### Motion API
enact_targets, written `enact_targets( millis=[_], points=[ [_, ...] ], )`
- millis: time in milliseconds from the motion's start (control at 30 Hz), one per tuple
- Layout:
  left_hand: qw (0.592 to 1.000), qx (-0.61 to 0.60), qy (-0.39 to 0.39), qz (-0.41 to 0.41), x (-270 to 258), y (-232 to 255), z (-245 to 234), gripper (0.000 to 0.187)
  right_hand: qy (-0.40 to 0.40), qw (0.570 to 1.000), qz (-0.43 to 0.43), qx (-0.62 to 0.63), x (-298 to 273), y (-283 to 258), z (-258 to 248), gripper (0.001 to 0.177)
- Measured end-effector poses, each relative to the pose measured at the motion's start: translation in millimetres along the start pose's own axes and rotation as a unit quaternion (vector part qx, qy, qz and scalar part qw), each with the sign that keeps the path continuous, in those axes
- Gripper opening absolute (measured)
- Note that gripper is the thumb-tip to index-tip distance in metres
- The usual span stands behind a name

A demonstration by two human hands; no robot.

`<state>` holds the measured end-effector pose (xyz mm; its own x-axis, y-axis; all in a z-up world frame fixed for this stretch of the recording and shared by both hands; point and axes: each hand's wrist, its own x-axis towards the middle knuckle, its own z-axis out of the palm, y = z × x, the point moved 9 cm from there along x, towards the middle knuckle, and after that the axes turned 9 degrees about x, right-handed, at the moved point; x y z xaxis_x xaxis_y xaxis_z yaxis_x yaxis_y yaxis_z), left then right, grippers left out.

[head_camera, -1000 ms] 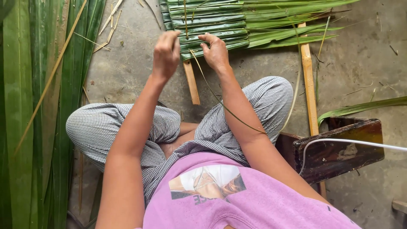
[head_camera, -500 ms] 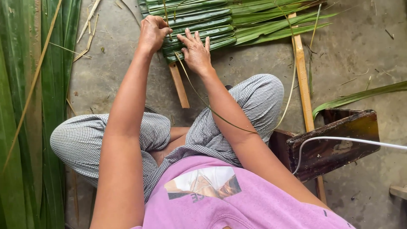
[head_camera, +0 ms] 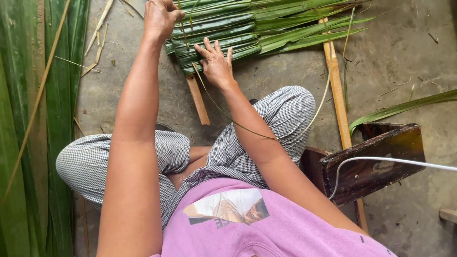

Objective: Weaving and stitching palm leaves onto a wooden frame to create a thatched panel.

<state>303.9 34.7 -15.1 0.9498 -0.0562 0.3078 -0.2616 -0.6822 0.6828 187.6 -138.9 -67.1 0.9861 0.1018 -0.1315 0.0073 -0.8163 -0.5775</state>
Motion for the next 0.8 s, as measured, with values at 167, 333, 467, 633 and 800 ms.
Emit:
enact_targets(
  millis=[167,333,467,633,800],
  points=[
    [0.987,0.148,-0.056,-0.025,-1,-9,-12,0.035,0.007,1.000,0.002,0.016,3,-1,-3,0.049],
    [0.960,0.201,-0.090,0.174,-12,68,-34,0.013,0.105,0.986,-0.018,0.129,2,-10,-30,0.025],
    [0.893,0.317,-0.089,0.306,-5,89,-16,0.012,0.121,0.981,-0.043,0.145,-1,-17,-37,0.023],
    [0.821,0.444,-0.102,0.344,7,65,20,0.013,0.126,0.979,-0.035,0.154,-1,-17,-41,0.023],
    [0.787,0.500,-0.125,0.339,12,51,35,0.016,0.132,0.977,-0.020,0.164,1,-15,-41,0.023]
  ],
)
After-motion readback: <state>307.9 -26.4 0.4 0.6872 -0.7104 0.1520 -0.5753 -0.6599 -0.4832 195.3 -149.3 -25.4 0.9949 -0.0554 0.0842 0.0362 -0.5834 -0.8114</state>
